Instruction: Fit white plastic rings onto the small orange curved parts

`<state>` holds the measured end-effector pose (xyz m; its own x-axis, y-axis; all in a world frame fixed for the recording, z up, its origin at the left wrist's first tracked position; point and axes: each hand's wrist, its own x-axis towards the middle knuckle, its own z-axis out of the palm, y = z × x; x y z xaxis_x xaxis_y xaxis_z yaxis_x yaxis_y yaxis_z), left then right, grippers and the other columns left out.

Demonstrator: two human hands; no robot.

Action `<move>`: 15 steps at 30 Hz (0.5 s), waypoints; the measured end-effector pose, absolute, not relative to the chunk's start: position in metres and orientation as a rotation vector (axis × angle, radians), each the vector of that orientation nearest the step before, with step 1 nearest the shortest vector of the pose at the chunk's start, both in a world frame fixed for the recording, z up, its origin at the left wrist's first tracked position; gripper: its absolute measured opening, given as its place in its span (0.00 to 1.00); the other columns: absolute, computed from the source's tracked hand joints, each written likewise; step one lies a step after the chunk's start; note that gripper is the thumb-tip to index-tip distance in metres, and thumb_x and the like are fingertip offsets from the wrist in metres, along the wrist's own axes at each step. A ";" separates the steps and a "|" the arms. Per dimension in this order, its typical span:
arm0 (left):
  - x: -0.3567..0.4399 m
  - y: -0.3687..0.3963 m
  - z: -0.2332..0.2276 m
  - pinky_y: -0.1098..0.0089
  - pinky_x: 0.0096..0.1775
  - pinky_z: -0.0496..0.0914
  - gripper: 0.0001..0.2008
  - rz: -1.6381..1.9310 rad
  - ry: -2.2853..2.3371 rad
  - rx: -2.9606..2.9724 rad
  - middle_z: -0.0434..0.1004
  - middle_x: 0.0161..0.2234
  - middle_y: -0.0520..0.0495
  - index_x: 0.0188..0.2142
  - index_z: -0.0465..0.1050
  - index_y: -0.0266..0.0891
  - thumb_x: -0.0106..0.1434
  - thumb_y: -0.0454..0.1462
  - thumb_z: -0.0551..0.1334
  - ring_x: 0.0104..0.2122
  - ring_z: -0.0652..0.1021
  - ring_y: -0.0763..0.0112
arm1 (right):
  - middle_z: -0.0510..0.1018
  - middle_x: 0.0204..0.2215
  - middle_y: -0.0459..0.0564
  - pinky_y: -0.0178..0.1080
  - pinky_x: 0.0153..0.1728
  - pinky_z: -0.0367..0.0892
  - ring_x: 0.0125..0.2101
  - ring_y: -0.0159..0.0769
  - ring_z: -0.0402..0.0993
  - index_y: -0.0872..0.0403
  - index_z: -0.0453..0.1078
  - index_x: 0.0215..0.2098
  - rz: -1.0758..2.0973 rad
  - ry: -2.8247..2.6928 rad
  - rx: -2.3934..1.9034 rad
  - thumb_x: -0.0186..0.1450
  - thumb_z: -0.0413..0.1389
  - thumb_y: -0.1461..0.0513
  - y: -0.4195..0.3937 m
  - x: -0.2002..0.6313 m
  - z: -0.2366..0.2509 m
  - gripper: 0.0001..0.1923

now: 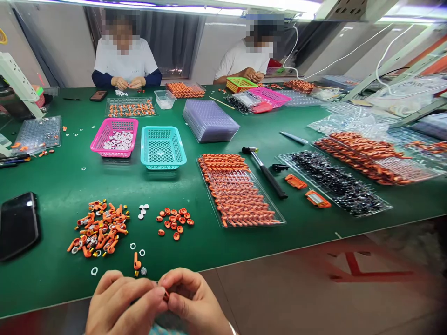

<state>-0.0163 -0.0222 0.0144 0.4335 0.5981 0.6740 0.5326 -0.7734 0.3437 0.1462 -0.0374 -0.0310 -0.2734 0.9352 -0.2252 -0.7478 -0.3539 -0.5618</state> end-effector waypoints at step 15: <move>-0.012 -0.020 0.025 0.67 0.37 0.64 0.08 1.245 0.946 2.589 0.78 0.31 0.47 0.38 0.78 0.33 0.68 0.28 0.59 0.29 0.76 0.74 | 0.82 0.22 0.45 0.24 0.27 0.67 0.22 0.23 0.75 0.56 0.79 0.27 1.914 -0.230 -0.608 0.46 0.75 0.60 -0.040 0.140 -0.032 0.14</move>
